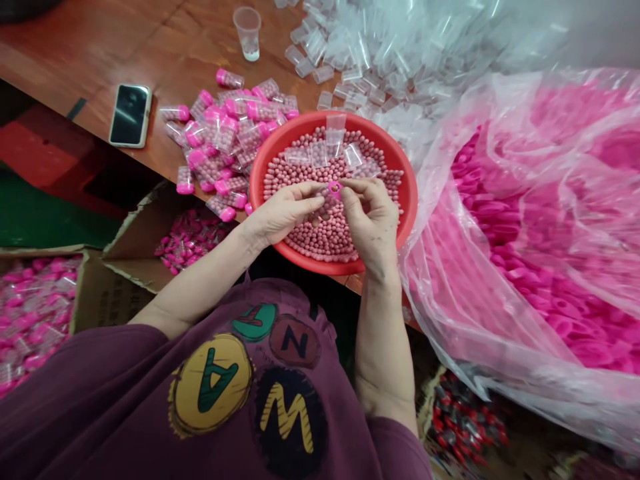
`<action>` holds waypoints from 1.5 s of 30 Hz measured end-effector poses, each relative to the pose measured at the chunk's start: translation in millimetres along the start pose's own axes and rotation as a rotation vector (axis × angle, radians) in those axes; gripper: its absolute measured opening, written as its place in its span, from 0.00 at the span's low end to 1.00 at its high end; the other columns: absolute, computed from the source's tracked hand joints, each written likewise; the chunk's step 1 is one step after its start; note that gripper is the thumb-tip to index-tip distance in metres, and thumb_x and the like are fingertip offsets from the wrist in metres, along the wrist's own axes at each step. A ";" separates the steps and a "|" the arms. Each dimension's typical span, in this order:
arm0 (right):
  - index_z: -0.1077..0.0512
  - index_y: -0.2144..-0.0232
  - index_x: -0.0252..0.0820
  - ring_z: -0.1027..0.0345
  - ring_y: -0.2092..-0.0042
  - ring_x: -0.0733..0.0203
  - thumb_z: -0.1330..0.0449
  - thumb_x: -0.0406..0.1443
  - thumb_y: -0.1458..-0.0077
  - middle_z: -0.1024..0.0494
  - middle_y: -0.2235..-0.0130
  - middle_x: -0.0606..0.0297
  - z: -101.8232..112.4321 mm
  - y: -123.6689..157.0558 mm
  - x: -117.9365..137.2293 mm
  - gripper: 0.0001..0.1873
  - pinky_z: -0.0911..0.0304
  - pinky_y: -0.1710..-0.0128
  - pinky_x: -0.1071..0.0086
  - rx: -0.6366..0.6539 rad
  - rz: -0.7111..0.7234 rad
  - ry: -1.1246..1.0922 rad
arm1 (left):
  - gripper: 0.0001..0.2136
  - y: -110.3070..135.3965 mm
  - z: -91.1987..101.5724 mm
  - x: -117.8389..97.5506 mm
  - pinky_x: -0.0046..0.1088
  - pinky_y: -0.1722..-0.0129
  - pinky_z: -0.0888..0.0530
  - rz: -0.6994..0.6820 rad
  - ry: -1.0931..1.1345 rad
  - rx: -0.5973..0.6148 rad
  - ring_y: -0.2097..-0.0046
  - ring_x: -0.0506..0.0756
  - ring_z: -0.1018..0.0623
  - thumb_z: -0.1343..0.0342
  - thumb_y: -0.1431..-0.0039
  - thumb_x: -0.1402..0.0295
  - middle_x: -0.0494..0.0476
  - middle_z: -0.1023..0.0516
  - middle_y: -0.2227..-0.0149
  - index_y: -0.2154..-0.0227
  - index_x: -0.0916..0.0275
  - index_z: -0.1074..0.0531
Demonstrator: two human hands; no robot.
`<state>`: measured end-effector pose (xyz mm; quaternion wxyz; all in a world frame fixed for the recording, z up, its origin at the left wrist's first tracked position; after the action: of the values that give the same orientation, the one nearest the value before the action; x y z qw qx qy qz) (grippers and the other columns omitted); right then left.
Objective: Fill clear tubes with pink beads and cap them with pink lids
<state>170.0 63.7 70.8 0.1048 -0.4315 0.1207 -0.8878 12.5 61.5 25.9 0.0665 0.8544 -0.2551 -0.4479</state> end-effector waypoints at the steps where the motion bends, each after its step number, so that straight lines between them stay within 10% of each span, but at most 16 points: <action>1: 0.17 0.43 0.50 0.16 0.45 0.46 0.41 0.48 0.22 0.15 0.46 0.54 2.7 0.7 4.1 0.18 0.18 0.41 0.46 -0.036 0.024 0.017 | 0.07 -0.9 1.3 1.2 0.24 0.64 0.29 0.004 0.019 -0.007 0.62 0.49 0.18 0.35 0.28 0.76 0.55 0.11 0.55 0.53 0.62 0.15; 25: 0.14 0.52 0.49 0.15 0.53 0.50 0.38 0.43 0.26 0.11 0.56 0.59 -5.8 13.5 19.2 0.12 0.18 0.47 0.52 -0.176 0.015 0.019 | 0.05 -1.1 -0.1 -2.4 0.21 0.62 0.25 -0.071 0.031 -0.054 0.67 0.45 0.23 0.35 0.26 0.77 0.52 0.17 0.63 0.58 0.65 0.15; 34: 0.18 0.39 0.41 0.17 0.51 0.49 0.47 0.30 0.27 0.15 0.52 0.50 -19.4 22.9 41.3 0.23 0.17 0.48 0.51 -0.131 0.368 0.196 | 0.04 -4.0 4.8 -5.6 0.21 0.61 0.24 -0.164 -0.047 -0.090 0.65 0.47 0.26 0.36 0.27 0.75 0.52 0.19 0.63 0.59 0.66 0.16; 39: 0.22 0.33 0.55 0.18 0.43 0.48 0.38 0.38 0.28 0.18 0.38 0.55 -6.0 17.5 8.8 0.24 0.17 0.41 0.47 -0.060 0.195 -0.039 | 0.03 -4.2 8.7 -5.1 0.24 0.61 0.26 -0.180 -0.085 -0.091 0.66 0.48 0.26 0.32 0.29 0.71 0.51 0.18 0.64 0.55 0.63 0.15; 45: 0.19 0.42 0.50 0.16 0.51 0.49 0.34 0.46 0.27 0.14 0.50 0.58 2.9 14.7 -4.0 0.16 0.16 0.47 0.48 -0.136 0.044 -0.158 | 0.08 -7.2 10.0 -3.3 0.31 0.42 0.22 -0.246 -0.087 -0.009 0.53 0.52 0.17 0.26 0.35 0.69 0.55 0.12 0.55 0.55 0.65 0.13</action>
<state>176.0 50.5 65.1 0.1037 -0.5037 0.1814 -0.8382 5.7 70.5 20.0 0.0037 0.8588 -0.1488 -0.4903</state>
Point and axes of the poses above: each hand's wrist, its own y-axis away from the middle knuckle, its own z-axis out of the back of the hand, x = y × z, the point moved 7 cm from there along -y, towards the middle knuckle
